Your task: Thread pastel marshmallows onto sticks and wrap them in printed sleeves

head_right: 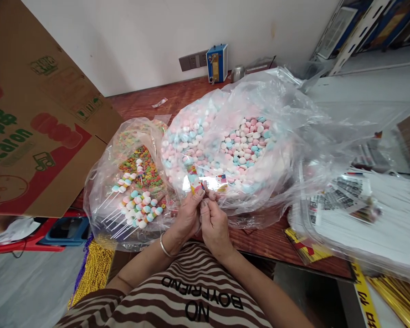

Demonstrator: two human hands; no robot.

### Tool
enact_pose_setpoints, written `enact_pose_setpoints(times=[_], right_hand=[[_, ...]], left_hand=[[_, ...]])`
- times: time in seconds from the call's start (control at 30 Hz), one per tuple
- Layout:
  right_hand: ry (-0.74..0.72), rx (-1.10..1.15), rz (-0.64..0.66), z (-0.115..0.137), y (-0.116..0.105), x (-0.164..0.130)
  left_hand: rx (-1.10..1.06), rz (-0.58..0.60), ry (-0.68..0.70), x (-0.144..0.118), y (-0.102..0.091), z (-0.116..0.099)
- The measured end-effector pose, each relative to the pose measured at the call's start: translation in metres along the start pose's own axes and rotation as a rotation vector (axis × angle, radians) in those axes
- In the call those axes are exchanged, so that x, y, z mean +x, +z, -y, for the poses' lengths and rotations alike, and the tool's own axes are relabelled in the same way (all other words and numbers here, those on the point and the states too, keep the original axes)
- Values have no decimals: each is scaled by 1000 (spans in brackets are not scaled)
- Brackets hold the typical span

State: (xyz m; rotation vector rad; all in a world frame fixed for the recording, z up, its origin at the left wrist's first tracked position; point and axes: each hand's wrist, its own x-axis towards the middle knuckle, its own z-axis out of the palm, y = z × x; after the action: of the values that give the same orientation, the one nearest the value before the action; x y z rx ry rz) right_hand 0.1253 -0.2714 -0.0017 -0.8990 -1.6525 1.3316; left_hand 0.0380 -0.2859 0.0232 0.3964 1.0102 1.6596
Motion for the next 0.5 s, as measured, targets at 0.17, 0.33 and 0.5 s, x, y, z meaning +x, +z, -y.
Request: enact_pose_setpoints(times=[0.17, 0.33, 0.5], right_hand=[[48, 82, -15, 1, -3, 4], [179, 277, 57, -1, -6, 5], [137, 193, 92, 0, -3, 1]], left_hand=[[124, 104, -6, -3, -4, 1], [97, 21, 105, 0, -8, -6], [115, -19, 112, 3, -9, -9]])
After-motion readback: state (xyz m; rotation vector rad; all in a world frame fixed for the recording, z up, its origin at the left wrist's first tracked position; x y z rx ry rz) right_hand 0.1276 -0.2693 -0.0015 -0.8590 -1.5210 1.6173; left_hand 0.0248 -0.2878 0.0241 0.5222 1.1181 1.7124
